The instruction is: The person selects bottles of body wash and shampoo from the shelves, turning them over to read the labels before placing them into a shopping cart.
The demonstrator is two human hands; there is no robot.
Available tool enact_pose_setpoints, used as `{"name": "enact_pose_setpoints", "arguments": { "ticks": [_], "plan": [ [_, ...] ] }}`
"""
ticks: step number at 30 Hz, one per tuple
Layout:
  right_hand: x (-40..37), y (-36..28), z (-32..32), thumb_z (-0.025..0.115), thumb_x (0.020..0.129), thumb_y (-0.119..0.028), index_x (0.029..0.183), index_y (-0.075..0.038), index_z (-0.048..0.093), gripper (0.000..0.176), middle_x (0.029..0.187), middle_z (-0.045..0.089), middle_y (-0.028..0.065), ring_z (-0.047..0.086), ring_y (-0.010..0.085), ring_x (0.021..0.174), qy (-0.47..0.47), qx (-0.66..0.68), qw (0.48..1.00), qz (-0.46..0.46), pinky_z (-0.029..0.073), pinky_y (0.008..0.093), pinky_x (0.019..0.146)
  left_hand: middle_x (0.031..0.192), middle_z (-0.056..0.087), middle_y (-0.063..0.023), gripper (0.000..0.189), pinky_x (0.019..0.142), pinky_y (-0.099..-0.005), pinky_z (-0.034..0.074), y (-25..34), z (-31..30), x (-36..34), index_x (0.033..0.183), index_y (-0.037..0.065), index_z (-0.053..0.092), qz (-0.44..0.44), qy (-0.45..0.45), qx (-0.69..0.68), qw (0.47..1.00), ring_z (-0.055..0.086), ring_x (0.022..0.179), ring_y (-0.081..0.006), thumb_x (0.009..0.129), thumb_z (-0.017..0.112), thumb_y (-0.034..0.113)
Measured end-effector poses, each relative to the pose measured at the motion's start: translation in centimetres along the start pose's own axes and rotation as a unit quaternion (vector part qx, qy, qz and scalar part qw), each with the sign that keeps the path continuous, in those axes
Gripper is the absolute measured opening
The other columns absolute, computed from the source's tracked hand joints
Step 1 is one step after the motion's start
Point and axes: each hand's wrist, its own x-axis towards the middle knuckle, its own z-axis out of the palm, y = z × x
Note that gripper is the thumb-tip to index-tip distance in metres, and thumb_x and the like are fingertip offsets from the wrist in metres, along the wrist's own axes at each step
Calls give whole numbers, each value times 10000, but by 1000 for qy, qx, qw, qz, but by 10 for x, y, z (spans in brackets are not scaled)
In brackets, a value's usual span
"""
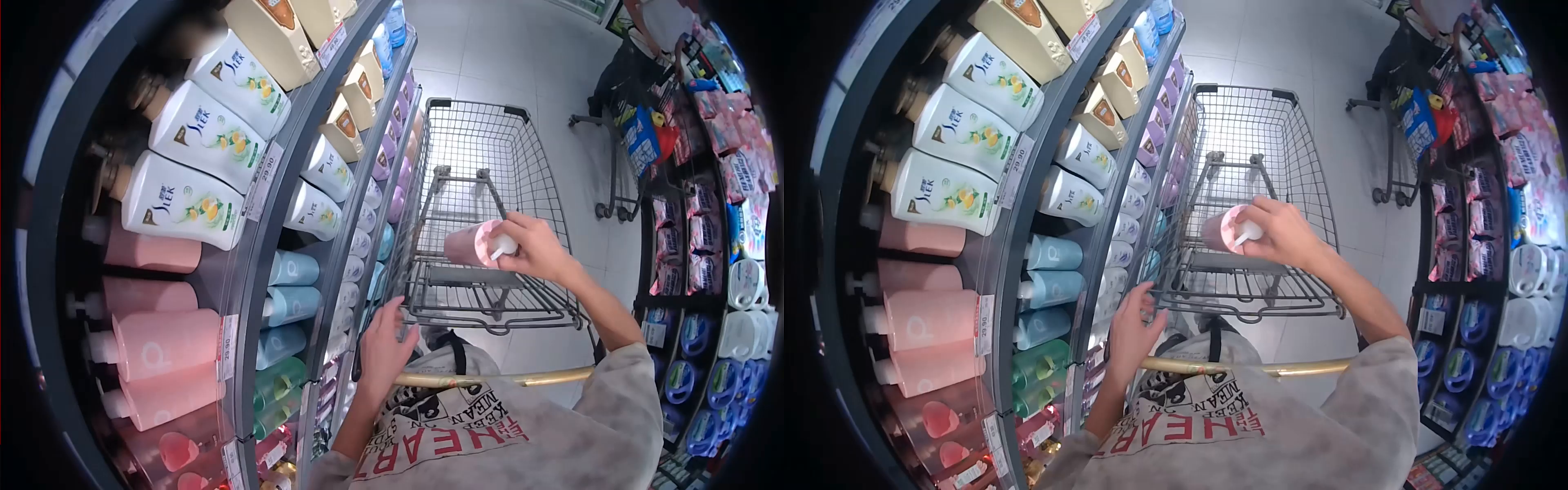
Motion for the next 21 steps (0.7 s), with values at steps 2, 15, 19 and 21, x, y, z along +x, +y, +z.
{"name": "enact_pose_setpoints", "arguments": {
  "ticks": [2, 15, 19, 21],
  "plan": [
    [12, -52, -47, 764, 666, -179, 1005, -102, 661, 363, 799, 563, 76, 607, 281, 662, -20, 56, 992, -107, 491, 375, 562, 1106, 642, -179, 635, 853, -405, 524, 14, -2, 13, 1330, 72, 509, 72, 51, -54, 995, 650, 1000, -308, 765, 783, 167],
    [18, -125, 41, 894, 677, -211, 1463, -40, 301, 1000, 1380, 470, 141, 400, 271, 1382, 58, 502, 863, 17, 425, 437, 1075, 1167, 584, -148, 837, 896, -364, 491, 22, 10, 8, 1267, 6, 430, 118, 147, -402, 896, 609, 1057, -233, 607, 900, 215],
    [7, -148, 84, 869, 672, -113, 1436, -34, 305, 952, 1344, 500, 128, 503, 245, 1279, -14, 500, 864, 59, 455, 412, 1052, 1214, 550, -148, 889, 951, -406, 470, 16, -4, -4, 1301, 21, 395, 111, 277, -130, 946, 567, 1134, -281, 589, 887, 227],
    [14, -149, 85, 862, 651, -71, 1384, -8, 347, 898, 1311, 518, 134, 551, 237, 1212, 11, 520, 854, 21, 486, 388, 1011, 1244, 539, -190, 907, 969, -425, 469, 15, -13, -10, 1326, 8, 382, 97, 274, -115, 950, 559, 1161, -340, 610, 887, 242]
  ]
}}
